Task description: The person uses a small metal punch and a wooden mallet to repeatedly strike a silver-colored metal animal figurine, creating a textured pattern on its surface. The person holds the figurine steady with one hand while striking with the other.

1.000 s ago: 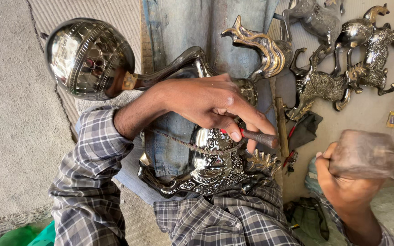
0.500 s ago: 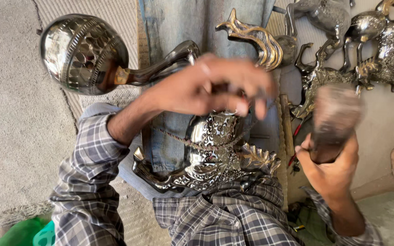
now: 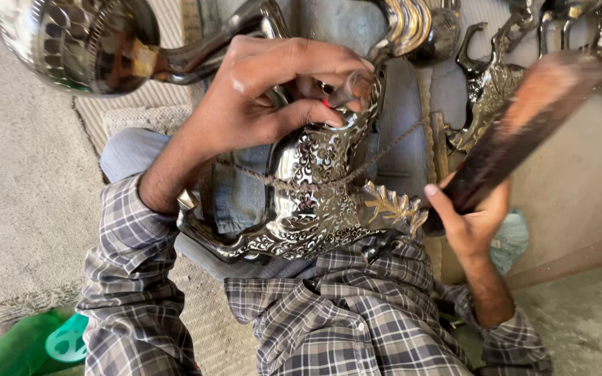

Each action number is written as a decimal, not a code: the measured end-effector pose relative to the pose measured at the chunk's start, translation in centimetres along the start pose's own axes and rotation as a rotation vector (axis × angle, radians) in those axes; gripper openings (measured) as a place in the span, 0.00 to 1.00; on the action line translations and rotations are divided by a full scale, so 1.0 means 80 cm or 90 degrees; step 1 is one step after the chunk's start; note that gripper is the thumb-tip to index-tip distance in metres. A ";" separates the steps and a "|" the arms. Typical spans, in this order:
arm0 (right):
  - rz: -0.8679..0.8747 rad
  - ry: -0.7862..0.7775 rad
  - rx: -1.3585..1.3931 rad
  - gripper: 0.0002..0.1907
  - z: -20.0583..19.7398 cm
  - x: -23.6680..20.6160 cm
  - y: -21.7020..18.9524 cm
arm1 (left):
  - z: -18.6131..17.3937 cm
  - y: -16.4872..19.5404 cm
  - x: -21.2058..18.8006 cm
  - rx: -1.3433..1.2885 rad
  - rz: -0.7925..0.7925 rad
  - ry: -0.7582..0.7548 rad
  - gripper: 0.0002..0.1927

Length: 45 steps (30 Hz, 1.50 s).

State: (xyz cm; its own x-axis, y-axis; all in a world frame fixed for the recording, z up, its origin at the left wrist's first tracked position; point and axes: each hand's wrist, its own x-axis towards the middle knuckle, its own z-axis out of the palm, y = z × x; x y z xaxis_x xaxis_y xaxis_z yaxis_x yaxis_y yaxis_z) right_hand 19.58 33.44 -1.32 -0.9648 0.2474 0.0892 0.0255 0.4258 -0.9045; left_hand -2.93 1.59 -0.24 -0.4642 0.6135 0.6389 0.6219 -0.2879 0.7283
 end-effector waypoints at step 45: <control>-0.341 -0.233 -0.496 0.30 -0.025 0.113 -0.191 | 0.012 -0.016 0.006 -0.005 0.008 0.009 0.20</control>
State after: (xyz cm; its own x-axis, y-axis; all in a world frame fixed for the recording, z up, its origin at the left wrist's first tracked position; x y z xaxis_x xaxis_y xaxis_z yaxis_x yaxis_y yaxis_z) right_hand 10.98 30.88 14.16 -0.9171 -0.3687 0.1519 -0.3964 0.8841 -0.2474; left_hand -3.36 2.96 -1.10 -0.4652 0.5989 0.6518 0.6227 -0.3020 0.7219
